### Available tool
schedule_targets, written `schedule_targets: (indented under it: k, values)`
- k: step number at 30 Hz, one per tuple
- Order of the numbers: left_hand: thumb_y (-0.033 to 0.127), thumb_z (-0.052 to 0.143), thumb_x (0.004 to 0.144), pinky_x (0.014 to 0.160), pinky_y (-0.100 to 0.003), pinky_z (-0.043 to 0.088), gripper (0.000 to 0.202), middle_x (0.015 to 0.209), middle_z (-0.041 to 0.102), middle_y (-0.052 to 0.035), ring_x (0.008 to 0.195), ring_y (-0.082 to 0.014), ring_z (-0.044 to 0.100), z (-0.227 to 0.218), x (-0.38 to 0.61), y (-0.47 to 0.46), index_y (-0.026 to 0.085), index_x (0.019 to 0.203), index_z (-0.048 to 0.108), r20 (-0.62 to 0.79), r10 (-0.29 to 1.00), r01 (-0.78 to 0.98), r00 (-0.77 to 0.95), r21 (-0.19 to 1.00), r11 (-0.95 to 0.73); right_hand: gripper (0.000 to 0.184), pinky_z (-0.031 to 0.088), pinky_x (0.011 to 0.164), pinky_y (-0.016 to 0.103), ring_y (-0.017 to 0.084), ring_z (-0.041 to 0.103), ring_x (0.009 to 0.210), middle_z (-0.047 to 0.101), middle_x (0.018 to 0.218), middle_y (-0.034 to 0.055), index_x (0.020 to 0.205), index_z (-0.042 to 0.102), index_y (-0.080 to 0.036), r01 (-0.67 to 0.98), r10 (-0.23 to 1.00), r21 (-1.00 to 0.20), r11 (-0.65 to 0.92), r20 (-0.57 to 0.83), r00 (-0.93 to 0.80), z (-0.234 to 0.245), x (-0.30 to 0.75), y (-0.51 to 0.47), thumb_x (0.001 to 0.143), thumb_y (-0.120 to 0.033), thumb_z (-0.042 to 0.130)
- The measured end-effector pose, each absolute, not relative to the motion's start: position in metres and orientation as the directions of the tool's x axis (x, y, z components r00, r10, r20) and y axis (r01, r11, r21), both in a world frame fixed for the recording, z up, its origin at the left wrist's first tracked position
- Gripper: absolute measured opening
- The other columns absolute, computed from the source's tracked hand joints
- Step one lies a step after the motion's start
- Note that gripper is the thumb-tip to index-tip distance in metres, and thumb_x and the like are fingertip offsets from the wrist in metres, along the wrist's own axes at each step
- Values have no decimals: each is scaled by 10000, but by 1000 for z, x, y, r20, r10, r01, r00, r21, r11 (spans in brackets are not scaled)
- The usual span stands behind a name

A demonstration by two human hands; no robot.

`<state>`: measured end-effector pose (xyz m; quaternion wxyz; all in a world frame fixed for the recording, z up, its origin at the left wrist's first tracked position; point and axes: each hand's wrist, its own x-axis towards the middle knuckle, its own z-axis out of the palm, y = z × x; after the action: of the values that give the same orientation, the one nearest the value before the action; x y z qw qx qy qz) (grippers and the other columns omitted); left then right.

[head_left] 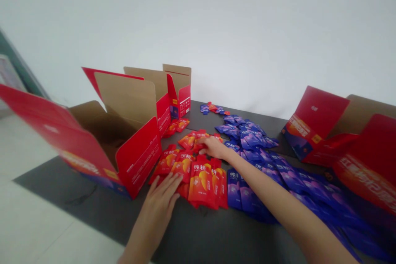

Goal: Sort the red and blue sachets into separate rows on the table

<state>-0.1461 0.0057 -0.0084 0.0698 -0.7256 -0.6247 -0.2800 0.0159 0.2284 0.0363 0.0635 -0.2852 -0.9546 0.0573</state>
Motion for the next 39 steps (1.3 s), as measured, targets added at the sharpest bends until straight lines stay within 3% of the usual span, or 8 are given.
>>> schedule_targets:
  k: [6,14,19,24,27,31,34,39]
  values:
    - [132,415,854,1001,-493,377,343,1156,635,-55,1101,-213,566,-4,-148,9,222,1131,596,484,869,945,107,222,-240,288,443,751,262,209,615,897,640,964,127,995,601,-119,621,616,100,777,82,-784,43,10,198,882,-319,428]
    - [103,397,841,975,-439,423,381,1173,627,-50,1113,-198,558,-12,-144,12,222,1150,585,510,854,946,100,217,-240,284,452,768,270,217,613,923,641,931,151,959,613,-100,653,645,172,738,109,-757,46,-22,206,887,-195,355]
    - [108,414,840,971,-419,429,379,1183,621,-39,1114,-189,557,-14,-146,12,238,1157,578,527,845,940,95,231,-250,381,451,797,289,214,602,937,626,988,152,979,615,-103,621,611,145,770,110,-784,42,-24,209,913,-347,331]
    - [195,444,861,949,-427,452,318,1169,630,-39,1098,-201,570,-9,-145,11,236,1140,591,540,839,930,72,266,-251,545,369,955,311,198,490,1138,494,1254,122,1054,604,-153,675,639,20,737,302,-707,56,-21,228,933,-468,175]
    - [237,462,864,951,-421,451,294,1147,643,-33,1084,-201,580,-9,-145,12,243,1121,604,556,830,923,42,296,-245,502,277,1039,348,210,363,1258,469,1289,100,1142,565,-167,692,690,-47,721,148,-709,59,-36,248,947,-417,177]
    - [243,456,869,927,-408,474,296,1151,641,-28,1073,-195,586,-10,-145,12,243,1130,595,560,828,925,38,294,-241,482,354,961,402,241,446,1176,497,1244,128,1231,486,-192,734,726,-70,676,-107,-679,45,-60,255,910,-491,285]
    - [242,445,873,907,-382,494,293,1138,648,-28,1056,-191,598,-11,-146,13,236,1119,604,574,818,923,44,291,-253,578,357,942,445,281,432,1180,472,1236,177,1227,489,-162,745,740,-69,664,-85,-668,32,-68,246,877,-573,281]
    - [250,453,870,900,-373,503,286,1105,664,-29,1027,-191,613,-12,-144,16,230,1107,612,594,804,915,30,307,-261,562,287,985,499,298,328,1263,367,1337,175,1298,428,-199,675,674,-107,730,-47,-737,24,-68,240,898,-543,235]
